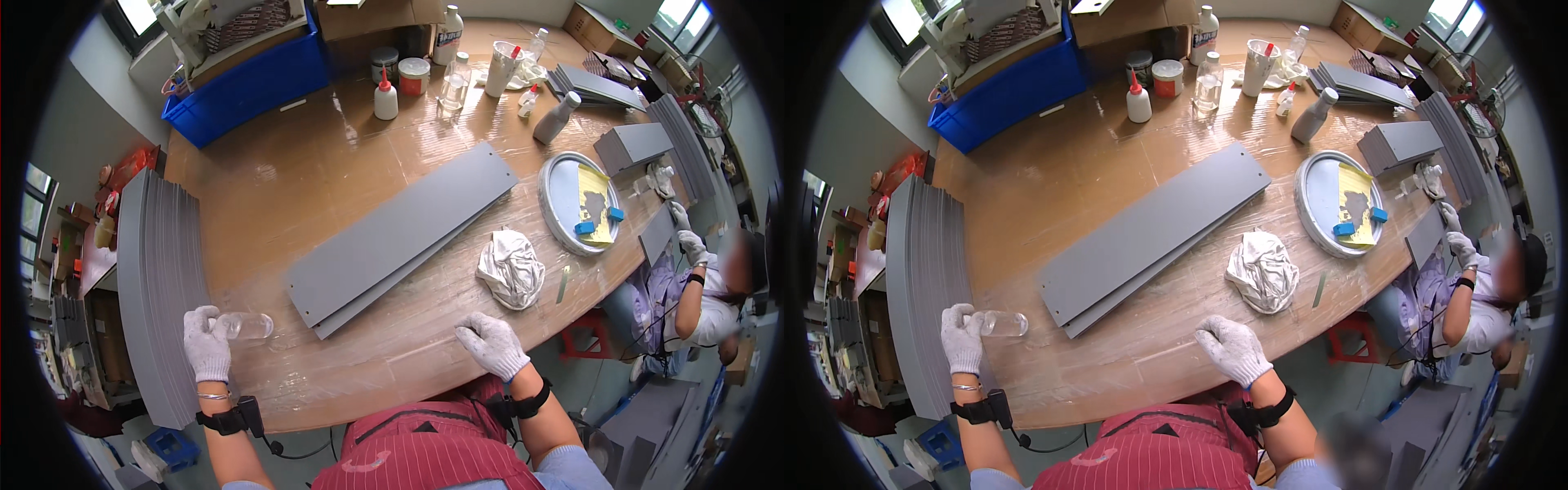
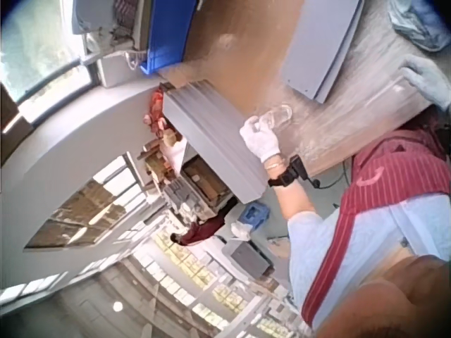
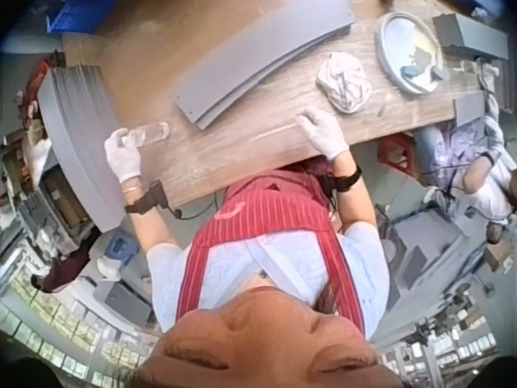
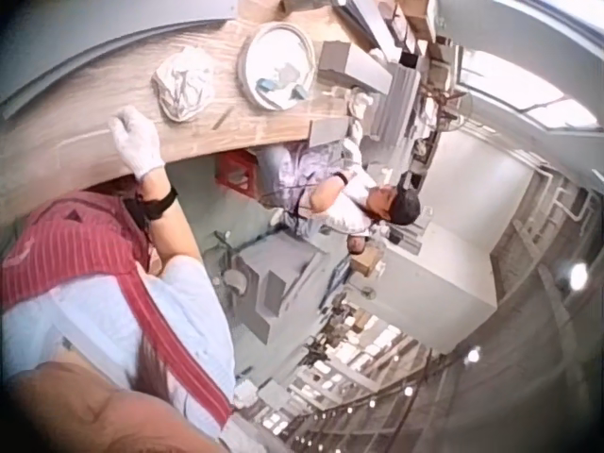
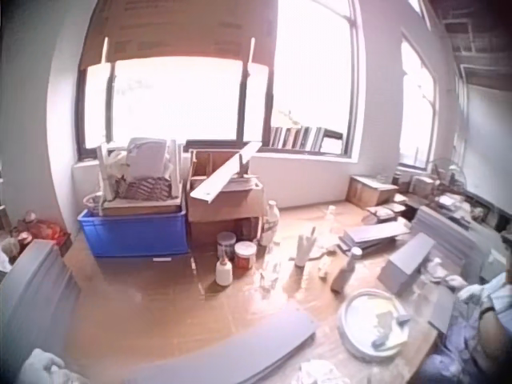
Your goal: The person sands the edges of a grey rectangular panel using a blue sanding block and wipes the surface with a white cloth. They repeat this process on multiple panels, occasionally using a metal scraper to remove residue from the edges. The person works at a wooden table in a workshop environment.
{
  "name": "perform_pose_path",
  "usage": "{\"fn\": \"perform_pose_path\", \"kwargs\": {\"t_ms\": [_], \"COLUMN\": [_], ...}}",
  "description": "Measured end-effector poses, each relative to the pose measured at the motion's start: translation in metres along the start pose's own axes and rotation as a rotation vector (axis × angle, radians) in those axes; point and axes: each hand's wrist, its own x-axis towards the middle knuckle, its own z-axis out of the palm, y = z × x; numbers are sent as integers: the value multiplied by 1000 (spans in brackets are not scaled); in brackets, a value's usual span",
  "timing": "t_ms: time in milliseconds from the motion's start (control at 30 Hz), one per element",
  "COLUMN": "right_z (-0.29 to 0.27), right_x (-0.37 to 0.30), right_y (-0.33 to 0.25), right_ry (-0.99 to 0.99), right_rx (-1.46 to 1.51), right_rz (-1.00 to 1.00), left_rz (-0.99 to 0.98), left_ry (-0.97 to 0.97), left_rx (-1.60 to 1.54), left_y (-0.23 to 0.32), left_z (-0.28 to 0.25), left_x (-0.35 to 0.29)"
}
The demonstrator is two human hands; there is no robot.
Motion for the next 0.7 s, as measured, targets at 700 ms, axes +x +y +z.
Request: {"fn": "perform_pose_path", "kwargs": {"t_ms": [700], "right_z": [-74], "right_x": [43], "right_y": [113], "right_ry": [547], "right_rx": [-227], "right_rz": [-57], "left_rz": [-161], "left_ry": [121], "left_rx": [-424], "left_y": [18], "left_z": [91], "left_x": [118]}}
